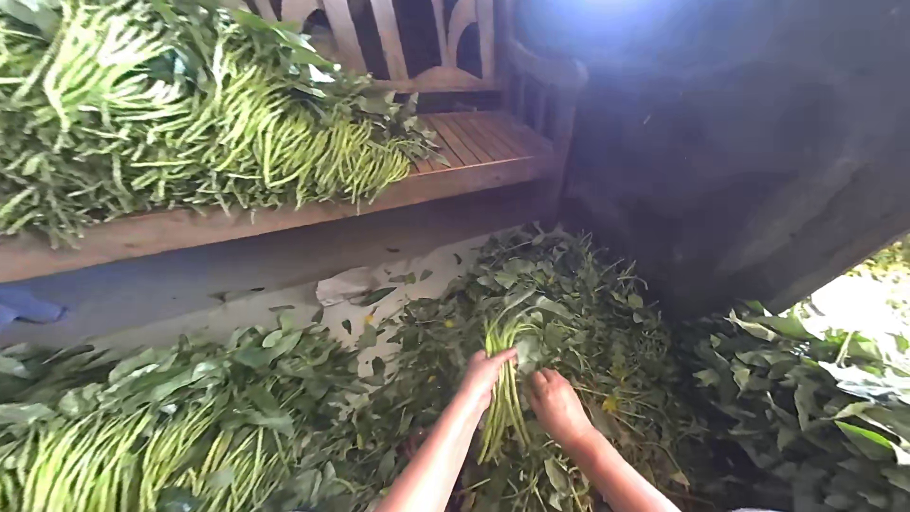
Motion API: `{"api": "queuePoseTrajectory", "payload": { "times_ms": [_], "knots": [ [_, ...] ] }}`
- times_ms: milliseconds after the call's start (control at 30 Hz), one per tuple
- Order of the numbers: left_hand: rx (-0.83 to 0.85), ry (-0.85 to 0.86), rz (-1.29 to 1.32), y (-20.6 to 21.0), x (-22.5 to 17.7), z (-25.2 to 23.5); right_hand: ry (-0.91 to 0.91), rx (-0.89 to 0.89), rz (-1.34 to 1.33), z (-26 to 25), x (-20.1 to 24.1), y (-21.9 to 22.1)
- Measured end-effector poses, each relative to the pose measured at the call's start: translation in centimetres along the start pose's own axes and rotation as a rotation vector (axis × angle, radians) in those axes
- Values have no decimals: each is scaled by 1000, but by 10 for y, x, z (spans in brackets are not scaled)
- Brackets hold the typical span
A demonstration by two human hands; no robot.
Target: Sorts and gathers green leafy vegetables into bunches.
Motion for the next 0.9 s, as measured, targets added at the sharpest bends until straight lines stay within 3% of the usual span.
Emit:
{"api": "queuePoseTrajectory", "payload": {
  "times_ms": [67, 100, 233, 267, 300, 367, 400, 500, 600, 700, 767, 900],
  "knots": [
    [-114, -5, 48, -17, 3, -5, -89, -13, 45, 11, 8, 16],
    [-174, -4, 72, -29, 6, -9, -108, 85, 8, 15, 12, 26],
    [-330, 60, 279, -87, 2, -24, 67, 732, -438, 29, -6, 43],
    [-353, 82, 346, -99, -3, -25, 145, 733, -601, 29, -27, 35],
    [-363, 99, 411, -109, -6, -28, 238, 606, -677, 24, -58, 23],
    [-354, 118, 499, -117, -10, -33, 480, 274, -484, 13, -135, 0],
    [-332, 114, 529, -115, -9, -34, 589, 200, -309, 12, -168, -2],
    [-307, 72, 579, -97, -4, -37, 689, 279, -15, 16, -219, 26],
    [-287, 67, 647, -87, -2, -38, 683, 304, 106, 19, -225, 43],
    [-298, 130, 739, -94, -3, -41, 626, 313, 99, 22, -223, 28],
    [-270, 166, 805, -95, -3, -43, 584, 260, 14, 22, -222, 0],
    [-34, 192, 814, -72, -15, -38, 455, 117, -109, 18, -202, -70]
  ]
}}
Point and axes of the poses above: each hand's wrist, its own z-axis away from the middle knuckle, its own y-axis out of the palm, x = y × z, the point moved 8 cm from there along -z, towards the middle knuckle, and after that the axes turned 7 degrees about x, right-handed, at the moved point
